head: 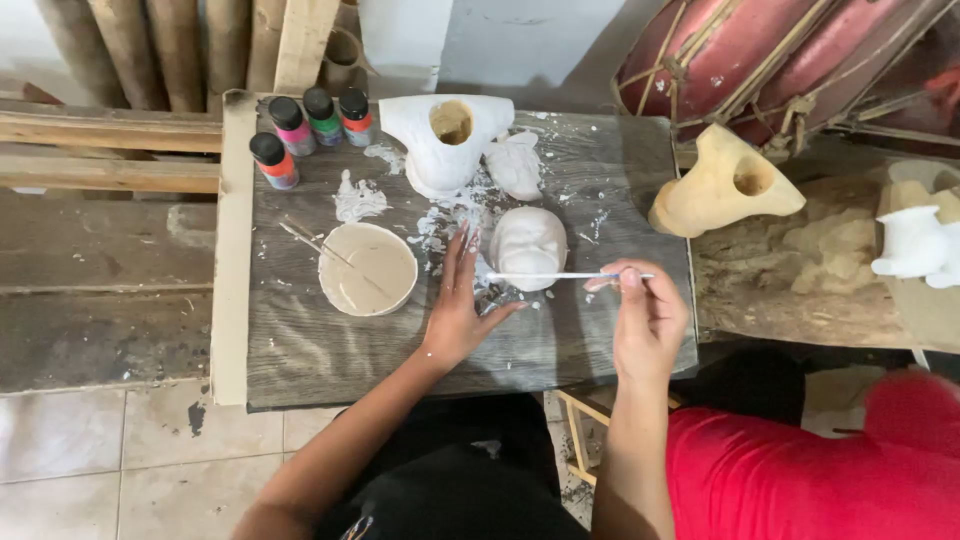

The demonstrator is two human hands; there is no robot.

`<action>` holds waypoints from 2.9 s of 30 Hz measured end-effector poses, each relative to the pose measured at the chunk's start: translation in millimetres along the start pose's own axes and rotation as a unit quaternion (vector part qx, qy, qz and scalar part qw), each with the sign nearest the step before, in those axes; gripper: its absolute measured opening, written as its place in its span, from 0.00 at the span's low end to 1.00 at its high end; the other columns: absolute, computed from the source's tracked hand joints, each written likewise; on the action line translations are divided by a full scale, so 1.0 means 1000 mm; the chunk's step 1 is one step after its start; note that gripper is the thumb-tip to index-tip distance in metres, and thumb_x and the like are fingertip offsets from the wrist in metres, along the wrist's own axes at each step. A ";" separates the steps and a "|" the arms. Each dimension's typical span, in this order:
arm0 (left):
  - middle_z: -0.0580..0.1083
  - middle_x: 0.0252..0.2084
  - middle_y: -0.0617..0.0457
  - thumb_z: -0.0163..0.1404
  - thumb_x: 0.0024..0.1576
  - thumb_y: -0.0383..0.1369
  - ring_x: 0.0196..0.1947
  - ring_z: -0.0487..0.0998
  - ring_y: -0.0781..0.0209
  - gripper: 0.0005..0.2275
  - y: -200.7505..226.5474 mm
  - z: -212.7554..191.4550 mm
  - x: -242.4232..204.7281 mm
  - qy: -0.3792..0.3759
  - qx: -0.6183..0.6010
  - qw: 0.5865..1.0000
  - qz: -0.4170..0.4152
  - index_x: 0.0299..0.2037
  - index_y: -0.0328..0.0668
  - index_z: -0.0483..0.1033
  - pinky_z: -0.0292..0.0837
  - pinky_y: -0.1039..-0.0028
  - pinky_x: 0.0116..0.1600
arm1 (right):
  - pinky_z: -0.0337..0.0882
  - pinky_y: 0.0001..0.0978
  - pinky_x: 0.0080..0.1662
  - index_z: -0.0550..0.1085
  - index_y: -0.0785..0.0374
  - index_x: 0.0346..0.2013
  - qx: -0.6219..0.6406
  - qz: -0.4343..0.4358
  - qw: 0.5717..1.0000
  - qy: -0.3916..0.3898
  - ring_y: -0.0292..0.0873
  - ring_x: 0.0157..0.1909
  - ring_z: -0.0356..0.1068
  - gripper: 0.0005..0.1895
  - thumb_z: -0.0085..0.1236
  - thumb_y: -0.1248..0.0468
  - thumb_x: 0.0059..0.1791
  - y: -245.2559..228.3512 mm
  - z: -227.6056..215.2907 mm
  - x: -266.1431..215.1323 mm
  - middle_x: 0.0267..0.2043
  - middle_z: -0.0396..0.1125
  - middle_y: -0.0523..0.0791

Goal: Applying and smoothing plaster on a small toy head sculpture using a wooden stick

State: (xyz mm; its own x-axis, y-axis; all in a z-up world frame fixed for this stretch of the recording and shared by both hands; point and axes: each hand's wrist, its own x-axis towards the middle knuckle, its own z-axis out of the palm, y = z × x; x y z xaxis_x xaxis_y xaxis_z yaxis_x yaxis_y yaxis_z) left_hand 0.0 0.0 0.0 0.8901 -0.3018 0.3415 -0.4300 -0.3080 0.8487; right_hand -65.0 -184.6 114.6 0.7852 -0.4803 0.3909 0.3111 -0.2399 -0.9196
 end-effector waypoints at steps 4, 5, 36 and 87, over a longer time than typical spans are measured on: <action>0.48 0.76 0.34 0.67 0.50 0.45 0.76 0.53 0.37 0.47 0.004 -0.001 0.003 0.006 0.002 1.000 0.020 0.74 0.35 0.50 0.56 0.57 0.75 | 0.76 0.33 0.45 0.73 0.70 0.40 0.011 -0.002 0.999 0.053 0.46 0.36 0.76 0.09 0.46 0.68 0.60 0.037 -0.051 -0.018 0.38 0.71 0.54; 0.48 0.76 0.35 0.67 0.50 0.45 0.76 0.53 0.38 0.47 0.006 -0.002 0.002 0.007 0.001 1.000 0.015 0.74 0.35 0.50 0.56 0.56 0.75 | 0.76 0.33 0.45 0.73 0.70 0.40 0.007 -0.002 0.998 0.068 0.46 0.35 0.75 0.09 0.46 0.69 0.60 0.041 -0.057 -0.022 0.38 0.70 0.54; 0.50 0.74 0.31 0.64 0.54 0.41 0.74 0.56 0.34 0.40 0.011 0.002 0.008 0.043 0.056 0.996 0.051 0.71 0.29 0.55 0.62 0.54 0.72 | 0.67 0.33 0.47 0.75 0.69 0.33 -0.143 -0.083 0.986 0.014 0.42 0.37 0.64 0.13 0.46 0.70 0.59 -0.004 -0.031 -0.033 0.29 0.69 0.49; 0.42 0.79 0.36 0.59 0.60 0.44 0.80 0.46 0.37 0.36 0.004 0.005 0.005 0.007 0.037 0.999 0.021 0.75 0.42 0.54 0.49 0.52 0.79 | 0.64 0.34 0.48 0.78 0.64 0.37 -0.328 -0.163 0.930 0.021 0.44 0.41 0.62 0.11 0.47 0.72 0.56 -0.023 -0.031 -0.056 0.34 0.74 0.43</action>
State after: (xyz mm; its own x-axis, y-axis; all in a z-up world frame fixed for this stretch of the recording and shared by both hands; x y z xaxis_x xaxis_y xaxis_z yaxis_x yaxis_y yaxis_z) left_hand 2.3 -7.3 3.7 0.8726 -0.3034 0.3827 -0.4769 -0.3607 0.8015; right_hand -133.3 -178.5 115.0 0.6809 -0.3208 0.6584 0.1243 -0.8353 -0.5355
